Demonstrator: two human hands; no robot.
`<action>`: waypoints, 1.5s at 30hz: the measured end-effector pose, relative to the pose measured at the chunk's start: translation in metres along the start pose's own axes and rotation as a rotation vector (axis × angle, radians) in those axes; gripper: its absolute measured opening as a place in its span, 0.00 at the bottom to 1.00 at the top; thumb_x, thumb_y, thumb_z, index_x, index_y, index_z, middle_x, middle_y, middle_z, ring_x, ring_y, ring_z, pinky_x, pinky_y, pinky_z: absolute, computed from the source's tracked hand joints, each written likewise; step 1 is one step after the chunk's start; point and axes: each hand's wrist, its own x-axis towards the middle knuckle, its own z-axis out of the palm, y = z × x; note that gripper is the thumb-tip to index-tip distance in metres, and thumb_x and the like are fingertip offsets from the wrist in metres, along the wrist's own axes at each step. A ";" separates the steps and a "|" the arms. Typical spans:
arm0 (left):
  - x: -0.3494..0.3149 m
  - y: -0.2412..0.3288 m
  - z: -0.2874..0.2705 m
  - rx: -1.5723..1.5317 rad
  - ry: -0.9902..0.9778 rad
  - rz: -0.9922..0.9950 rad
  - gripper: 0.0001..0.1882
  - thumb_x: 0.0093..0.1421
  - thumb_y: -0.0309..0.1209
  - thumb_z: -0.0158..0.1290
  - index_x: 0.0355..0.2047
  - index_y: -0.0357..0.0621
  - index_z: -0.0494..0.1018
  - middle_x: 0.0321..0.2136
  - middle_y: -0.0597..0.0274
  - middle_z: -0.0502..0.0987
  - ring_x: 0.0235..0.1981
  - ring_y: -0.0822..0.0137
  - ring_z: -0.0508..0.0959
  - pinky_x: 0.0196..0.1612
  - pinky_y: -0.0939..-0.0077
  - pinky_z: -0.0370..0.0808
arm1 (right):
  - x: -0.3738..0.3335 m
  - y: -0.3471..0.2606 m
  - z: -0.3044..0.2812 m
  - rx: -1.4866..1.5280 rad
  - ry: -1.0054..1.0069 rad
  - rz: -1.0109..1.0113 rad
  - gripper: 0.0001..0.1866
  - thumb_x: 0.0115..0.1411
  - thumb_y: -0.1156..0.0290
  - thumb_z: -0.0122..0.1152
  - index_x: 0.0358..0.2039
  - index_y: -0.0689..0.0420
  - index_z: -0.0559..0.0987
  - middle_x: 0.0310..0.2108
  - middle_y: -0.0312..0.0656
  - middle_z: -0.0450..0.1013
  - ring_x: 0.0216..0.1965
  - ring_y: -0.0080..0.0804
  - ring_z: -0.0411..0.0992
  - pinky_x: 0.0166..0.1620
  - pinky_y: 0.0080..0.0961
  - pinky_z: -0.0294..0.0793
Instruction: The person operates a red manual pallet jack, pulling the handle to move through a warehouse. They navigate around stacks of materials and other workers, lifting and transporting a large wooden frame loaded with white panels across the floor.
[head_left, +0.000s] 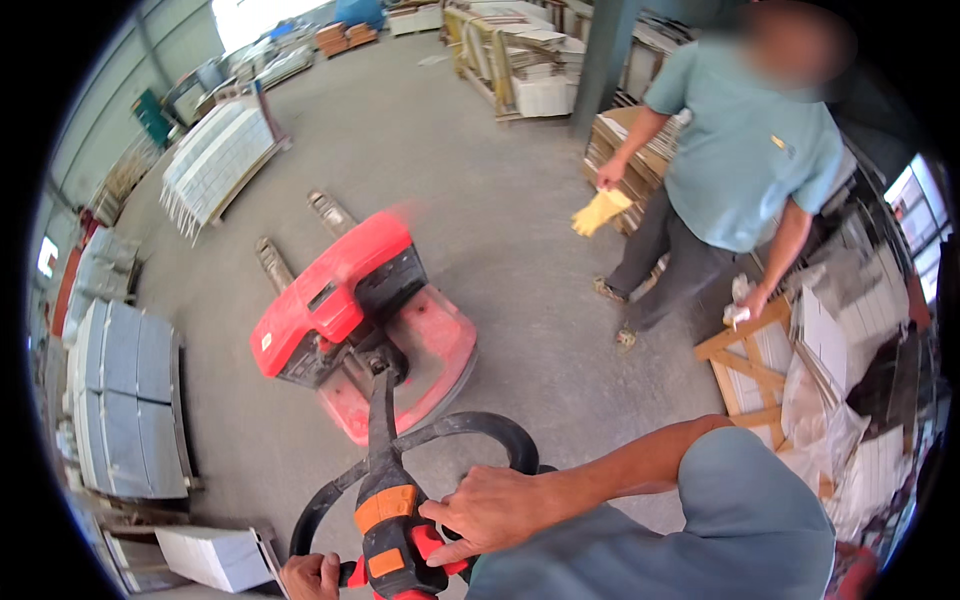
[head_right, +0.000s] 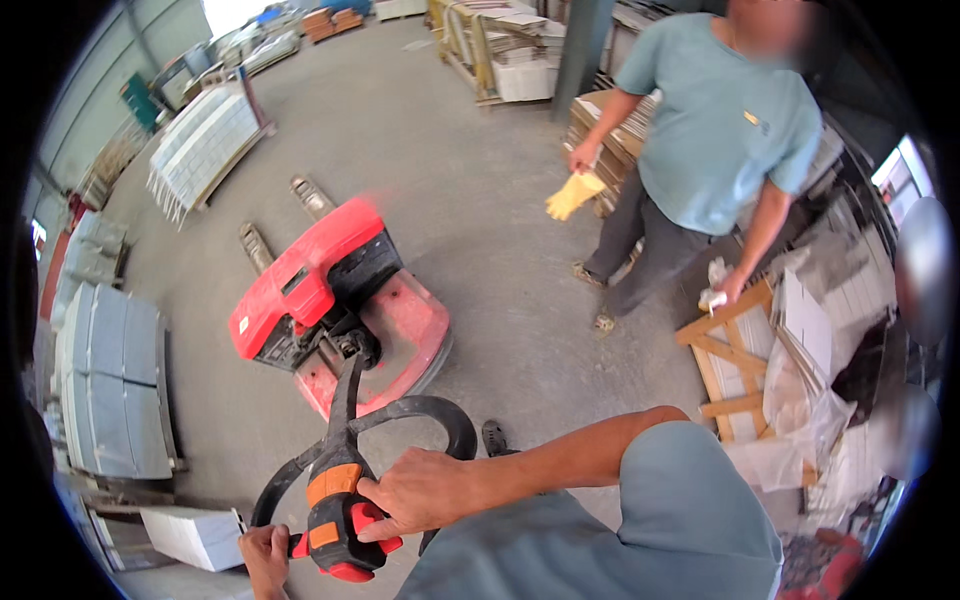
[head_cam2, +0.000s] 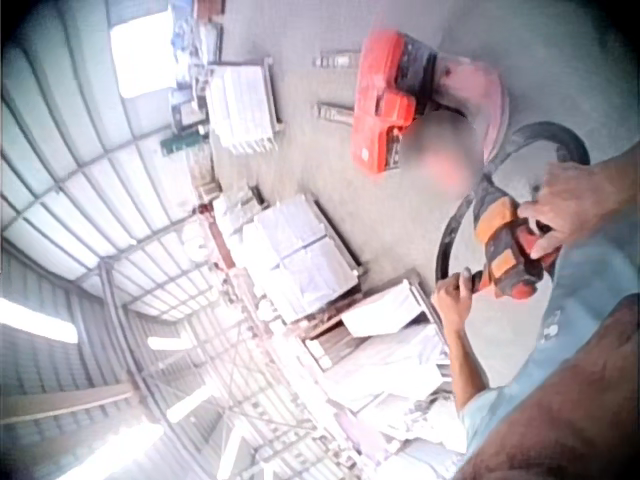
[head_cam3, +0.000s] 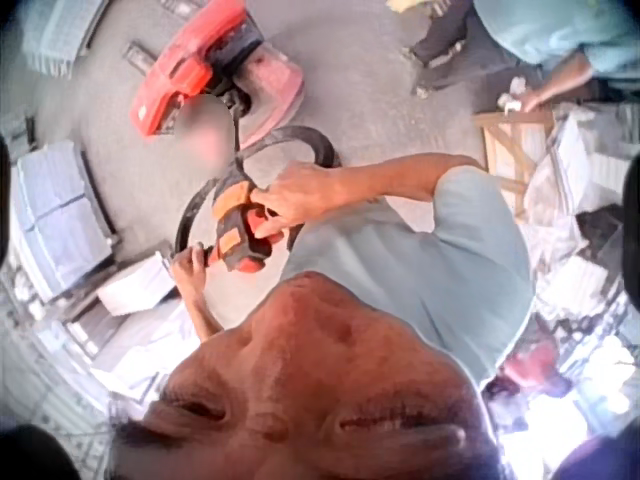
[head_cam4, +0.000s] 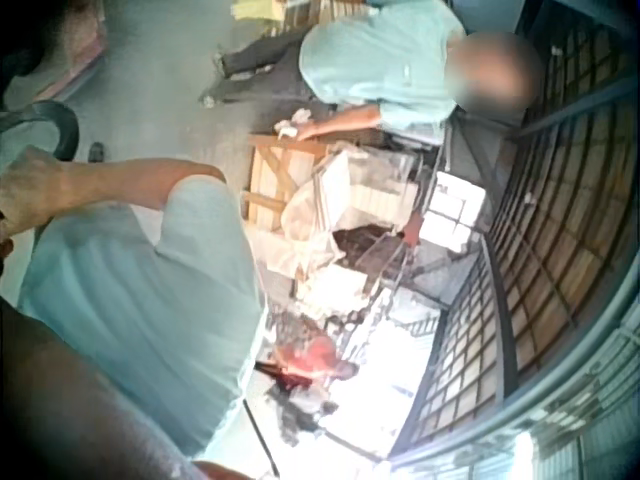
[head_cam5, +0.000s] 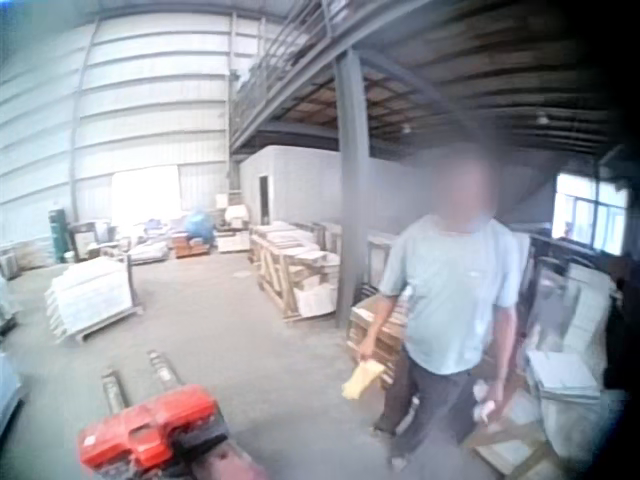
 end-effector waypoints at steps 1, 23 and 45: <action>-0.009 0.011 -0.011 -0.031 -0.087 -0.017 0.22 0.56 0.46 0.62 0.37 0.36 0.79 0.28 0.42 0.80 0.35 0.53 0.82 0.41 0.56 0.75 | -0.005 -0.005 0.006 -0.029 0.046 -0.012 0.35 0.64 0.38 0.48 0.39 0.66 0.71 0.20 0.51 0.74 0.22 0.56 0.74 0.25 0.46 0.73; -0.096 0.003 0.017 -0.004 -0.022 0.453 0.22 0.38 0.42 0.70 0.20 0.36 0.75 0.13 0.50 0.71 0.15 0.53 0.75 0.23 0.65 0.71 | -0.083 -0.058 0.073 -0.387 0.766 0.028 0.29 0.62 0.43 0.53 0.19 0.56 0.81 0.15 0.47 0.71 0.18 0.46 0.73 0.24 0.39 0.70; 0.077 0.188 0.110 -0.017 0.169 0.210 0.25 0.45 0.51 0.68 0.23 0.38 0.78 0.15 0.50 0.75 0.20 0.48 0.78 0.26 0.60 0.73 | -0.047 0.200 -0.133 -0.463 0.599 0.020 0.32 0.57 0.33 0.52 0.21 0.50 0.83 0.19 0.44 0.76 0.23 0.45 0.76 0.27 0.41 0.72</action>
